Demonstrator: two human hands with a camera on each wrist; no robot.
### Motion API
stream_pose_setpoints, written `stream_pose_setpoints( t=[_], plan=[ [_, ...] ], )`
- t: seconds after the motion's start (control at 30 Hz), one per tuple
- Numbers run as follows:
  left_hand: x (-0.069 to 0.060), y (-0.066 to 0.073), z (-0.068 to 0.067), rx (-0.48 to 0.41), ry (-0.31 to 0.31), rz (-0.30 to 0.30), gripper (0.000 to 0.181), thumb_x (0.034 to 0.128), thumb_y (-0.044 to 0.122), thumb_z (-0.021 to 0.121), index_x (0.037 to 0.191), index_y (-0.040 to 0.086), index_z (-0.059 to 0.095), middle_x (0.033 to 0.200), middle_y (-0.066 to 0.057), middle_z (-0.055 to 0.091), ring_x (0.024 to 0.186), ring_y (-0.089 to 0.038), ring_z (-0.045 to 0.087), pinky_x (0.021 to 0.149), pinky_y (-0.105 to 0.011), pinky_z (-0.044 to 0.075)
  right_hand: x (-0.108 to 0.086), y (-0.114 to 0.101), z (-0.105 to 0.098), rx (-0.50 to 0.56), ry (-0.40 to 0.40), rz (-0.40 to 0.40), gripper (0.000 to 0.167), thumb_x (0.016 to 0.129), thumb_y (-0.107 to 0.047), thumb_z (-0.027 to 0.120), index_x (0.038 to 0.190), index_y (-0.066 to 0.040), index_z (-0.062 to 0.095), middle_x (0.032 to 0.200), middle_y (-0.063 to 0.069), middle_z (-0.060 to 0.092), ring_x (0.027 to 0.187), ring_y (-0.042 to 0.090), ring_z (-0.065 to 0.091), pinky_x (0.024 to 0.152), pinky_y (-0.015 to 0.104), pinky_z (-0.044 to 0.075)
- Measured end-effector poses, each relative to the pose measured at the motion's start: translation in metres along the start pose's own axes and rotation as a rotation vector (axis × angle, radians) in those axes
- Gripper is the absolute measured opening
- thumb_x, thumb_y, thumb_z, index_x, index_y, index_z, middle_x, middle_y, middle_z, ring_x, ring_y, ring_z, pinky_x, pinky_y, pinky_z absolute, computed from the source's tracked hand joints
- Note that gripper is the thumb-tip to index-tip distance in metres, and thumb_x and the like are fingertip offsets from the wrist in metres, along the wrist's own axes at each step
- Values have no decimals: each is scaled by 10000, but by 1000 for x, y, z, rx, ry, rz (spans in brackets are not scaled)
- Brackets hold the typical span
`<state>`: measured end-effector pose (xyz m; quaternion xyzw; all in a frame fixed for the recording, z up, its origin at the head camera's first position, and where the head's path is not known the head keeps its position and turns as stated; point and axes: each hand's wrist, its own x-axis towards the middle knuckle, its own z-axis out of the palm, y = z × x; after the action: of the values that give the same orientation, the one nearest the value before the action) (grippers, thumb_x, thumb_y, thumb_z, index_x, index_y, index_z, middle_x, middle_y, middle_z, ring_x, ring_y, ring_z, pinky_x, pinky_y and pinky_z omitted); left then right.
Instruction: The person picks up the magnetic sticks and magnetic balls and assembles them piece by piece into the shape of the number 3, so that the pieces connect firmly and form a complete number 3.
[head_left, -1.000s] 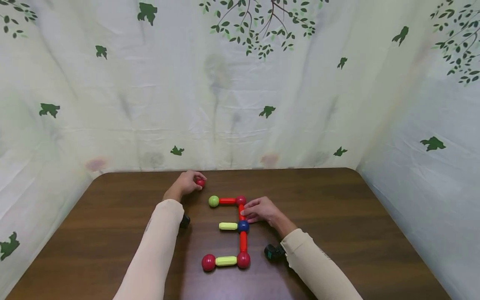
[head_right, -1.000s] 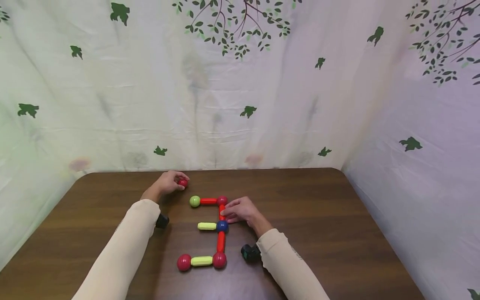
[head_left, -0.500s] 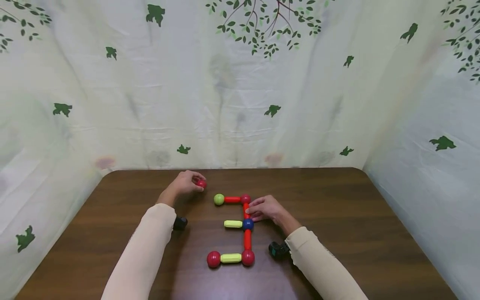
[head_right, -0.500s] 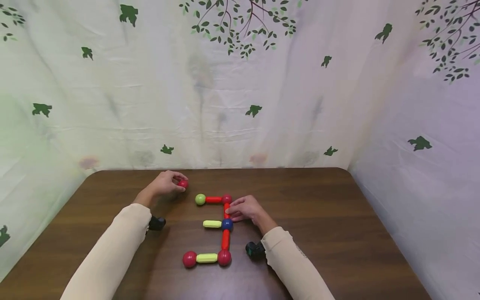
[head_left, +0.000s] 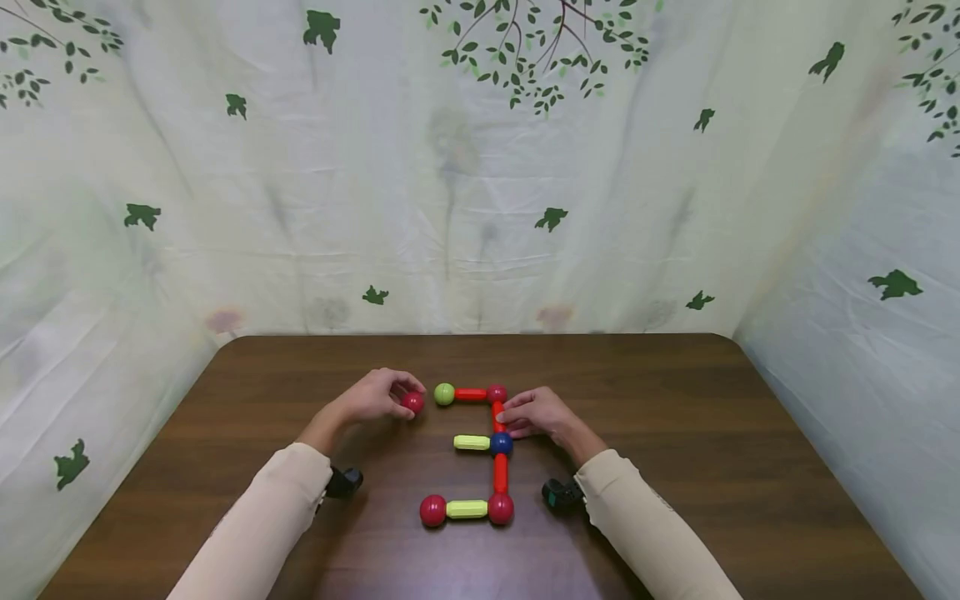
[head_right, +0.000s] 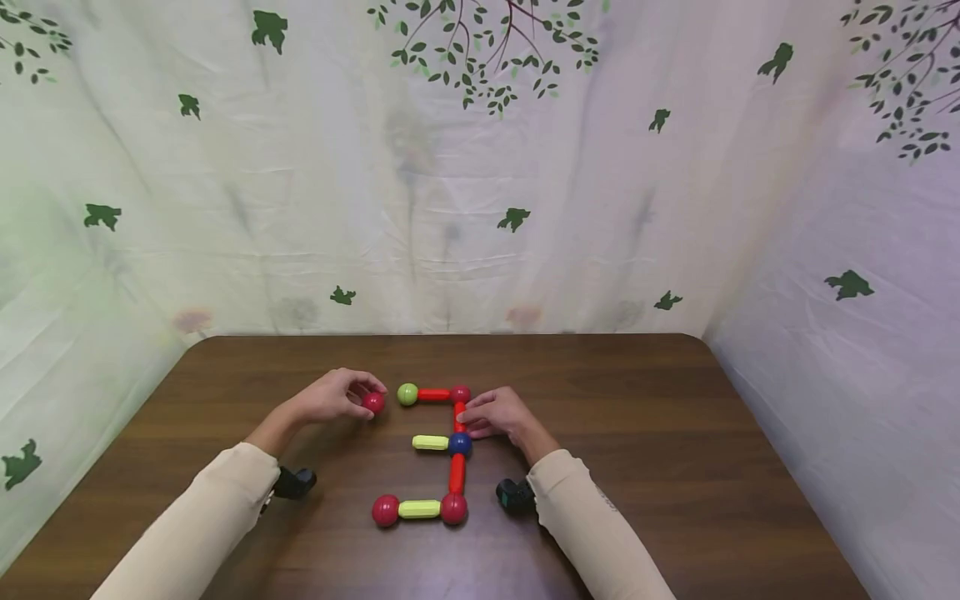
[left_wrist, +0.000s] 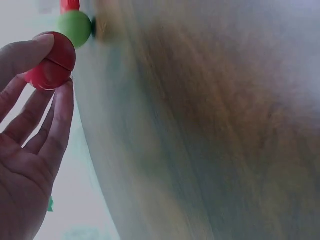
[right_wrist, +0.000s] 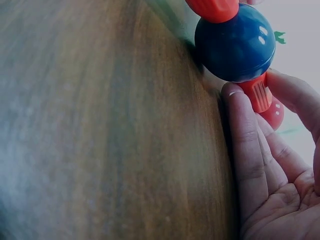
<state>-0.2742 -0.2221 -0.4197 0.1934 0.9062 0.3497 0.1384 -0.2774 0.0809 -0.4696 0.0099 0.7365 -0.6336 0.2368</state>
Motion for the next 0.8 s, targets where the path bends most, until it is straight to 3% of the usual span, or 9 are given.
stream_pose_setpoints(
  t=[0.3,0.6,0.8],
  plan=[
    [-12,15,15,5,-94,-7,288,742,112,831,1001,59,716,912,-6,679,831,-154,635,759,-312,527,0,1,3,22,-10,-19,269,814,10,736,1047,114,651,801,88,690,663,161,672,651,326,566],
    [-16,19,33,-7,-102,49,298,724,76,836,995,37,717,858,-1,688,774,-131,640,700,-266,526,0,1,2,5,10,-9,253,812,-12,747,1033,87,673,827,100,699,685,176,682,663,334,565],
    [-17,20,39,3,-111,29,283,730,96,837,982,47,716,859,3,681,777,-126,635,697,-261,523,-2,0,3,23,-1,-28,258,821,11,729,1044,115,650,830,117,705,678,166,677,650,329,566]
  ],
)
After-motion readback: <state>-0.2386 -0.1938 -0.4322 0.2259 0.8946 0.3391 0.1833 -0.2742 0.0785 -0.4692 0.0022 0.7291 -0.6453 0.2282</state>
